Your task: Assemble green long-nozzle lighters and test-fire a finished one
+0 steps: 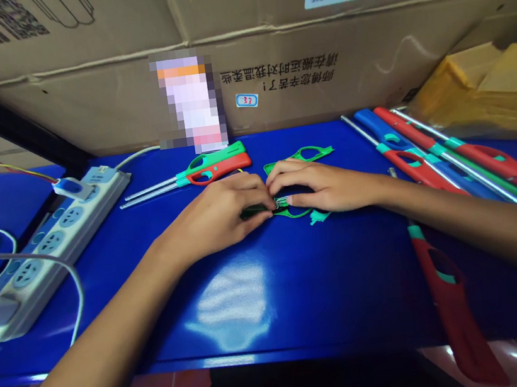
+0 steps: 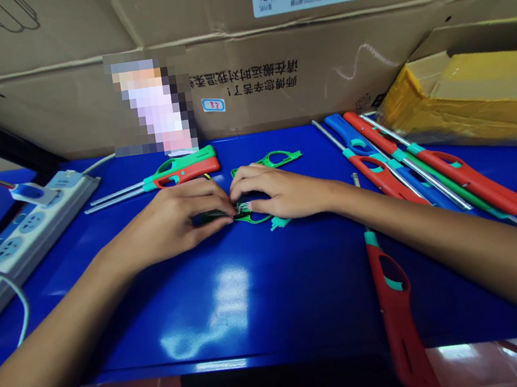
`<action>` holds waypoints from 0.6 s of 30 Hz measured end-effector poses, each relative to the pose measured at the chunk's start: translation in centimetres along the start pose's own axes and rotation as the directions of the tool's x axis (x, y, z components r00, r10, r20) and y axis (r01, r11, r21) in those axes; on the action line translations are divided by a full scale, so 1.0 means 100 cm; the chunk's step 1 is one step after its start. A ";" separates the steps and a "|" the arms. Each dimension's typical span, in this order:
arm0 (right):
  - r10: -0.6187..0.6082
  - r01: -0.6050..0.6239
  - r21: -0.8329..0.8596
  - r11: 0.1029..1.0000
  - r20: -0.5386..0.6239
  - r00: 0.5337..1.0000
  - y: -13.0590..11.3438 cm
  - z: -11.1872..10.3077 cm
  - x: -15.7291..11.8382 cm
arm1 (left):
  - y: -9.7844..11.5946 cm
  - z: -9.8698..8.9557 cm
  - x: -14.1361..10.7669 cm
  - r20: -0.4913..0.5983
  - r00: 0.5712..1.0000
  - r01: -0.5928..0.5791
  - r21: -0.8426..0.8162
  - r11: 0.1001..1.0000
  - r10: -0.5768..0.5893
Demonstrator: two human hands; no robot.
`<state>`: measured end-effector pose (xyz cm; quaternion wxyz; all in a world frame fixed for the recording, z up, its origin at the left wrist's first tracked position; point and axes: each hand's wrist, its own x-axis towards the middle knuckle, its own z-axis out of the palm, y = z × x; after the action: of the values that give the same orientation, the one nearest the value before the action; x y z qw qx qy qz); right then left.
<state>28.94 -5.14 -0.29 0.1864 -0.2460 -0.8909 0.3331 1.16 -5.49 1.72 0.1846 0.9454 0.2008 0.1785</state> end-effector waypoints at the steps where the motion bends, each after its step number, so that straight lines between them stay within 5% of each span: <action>1: 0.003 -0.003 -0.001 1.000 0.000 1.000 0.000 0.000 0.000 | 0.000 0.001 0.000 -0.007 1.000 0.004 0.010 1.000 -0.004; 8: 0.027 -0.027 0.005 1.000 -0.002 1.000 -0.001 0.000 -0.001 | 0.004 0.004 0.001 -0.048 0.998 0.046 0.042 0.998 -0.044; 18: 0.021 -0.021 0.014 1.000 -0.017 1.000 -0.001 0.001 0.000 | 0.005 0.003 0.001 -0.003 0.999 -0.036 0.073 0.997 0.036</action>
<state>28.82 -5.25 -0.25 0.1923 -0.2571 -0.8843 0.3390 1.55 -6.01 1.68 0.1464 0.9545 0.1905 0.1765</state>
